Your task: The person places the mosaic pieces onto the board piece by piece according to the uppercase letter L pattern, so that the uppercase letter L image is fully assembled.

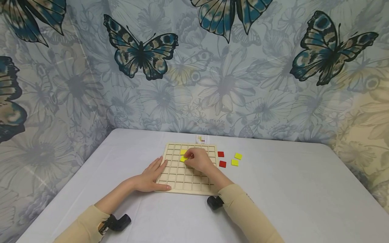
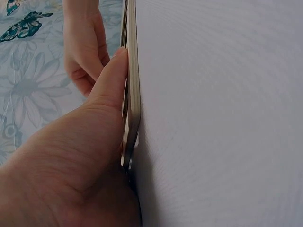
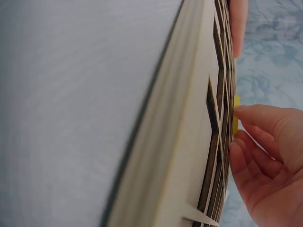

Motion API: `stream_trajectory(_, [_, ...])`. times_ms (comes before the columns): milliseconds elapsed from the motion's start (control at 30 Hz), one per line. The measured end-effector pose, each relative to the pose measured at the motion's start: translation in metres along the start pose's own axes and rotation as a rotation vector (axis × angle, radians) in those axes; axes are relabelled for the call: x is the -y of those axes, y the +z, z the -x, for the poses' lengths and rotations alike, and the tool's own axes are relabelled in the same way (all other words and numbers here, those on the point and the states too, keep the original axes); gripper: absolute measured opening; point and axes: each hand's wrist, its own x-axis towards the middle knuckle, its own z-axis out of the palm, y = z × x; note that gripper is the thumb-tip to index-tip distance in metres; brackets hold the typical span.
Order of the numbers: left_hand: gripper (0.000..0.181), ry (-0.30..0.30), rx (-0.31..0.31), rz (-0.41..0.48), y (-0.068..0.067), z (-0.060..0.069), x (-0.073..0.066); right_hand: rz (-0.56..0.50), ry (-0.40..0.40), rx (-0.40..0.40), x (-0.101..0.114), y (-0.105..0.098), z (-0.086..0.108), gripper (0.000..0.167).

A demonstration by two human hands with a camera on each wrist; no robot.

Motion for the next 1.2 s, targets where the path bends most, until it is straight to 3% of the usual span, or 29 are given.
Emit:
stream_trajectory(733, [0.108,-0.011,-0.004,0.001,0.0002,0.0004,-0.0018,0.057,-0.069,-0.022,-0.0002,0.0044,-0.0030,0.010])
stream_trajectory(1200, [0.107,-0.008,-0.001,0.006,-0.0011,0.0015,-0.0028,0.035,-0.033,-0.029,0.0012,0.0033,-0.0005,0.009])
